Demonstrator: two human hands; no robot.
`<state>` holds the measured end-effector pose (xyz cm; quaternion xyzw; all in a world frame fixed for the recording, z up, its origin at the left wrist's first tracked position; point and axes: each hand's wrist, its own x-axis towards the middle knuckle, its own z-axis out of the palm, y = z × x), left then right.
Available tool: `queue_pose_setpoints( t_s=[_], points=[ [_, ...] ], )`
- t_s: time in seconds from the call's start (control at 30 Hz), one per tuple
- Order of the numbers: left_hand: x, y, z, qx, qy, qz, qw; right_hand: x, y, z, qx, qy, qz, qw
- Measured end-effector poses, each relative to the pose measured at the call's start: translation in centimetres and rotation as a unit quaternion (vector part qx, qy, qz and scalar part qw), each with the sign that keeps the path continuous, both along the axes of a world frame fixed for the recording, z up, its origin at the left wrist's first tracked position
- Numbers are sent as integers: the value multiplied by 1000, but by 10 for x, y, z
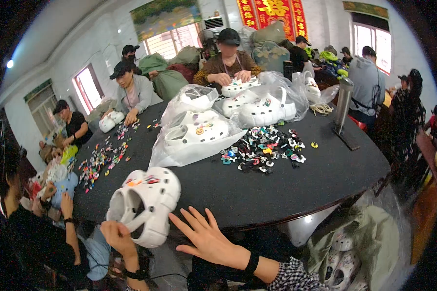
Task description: Decorating rubber clogs with charms and packing them into plastic bags.
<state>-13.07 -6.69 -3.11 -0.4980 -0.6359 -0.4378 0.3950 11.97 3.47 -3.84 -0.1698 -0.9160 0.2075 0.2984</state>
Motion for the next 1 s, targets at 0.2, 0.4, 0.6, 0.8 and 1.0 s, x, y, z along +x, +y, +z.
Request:
queue_pose_setpoints(
  t_s=[0.2,0.4,0.6,0.8,1.0],
  points=[
    [-97,-1,7,19,7,149,989,36,30,-1,4,-9,-81,997],
    [-196,10,-3,-17,51,243,969,80,56,5,22,-2,-171,985],
    [-200,5,-11,-72,40,214,973,110,74,14,40,-2,-224,974],
    [-144,8,8,-78,-1,264,961,140,103,4,30,46,-251,966],
    [-59,68,56,-205,-30,-35,978,136,111,-14,89,-33,-295,951]
  ],
)
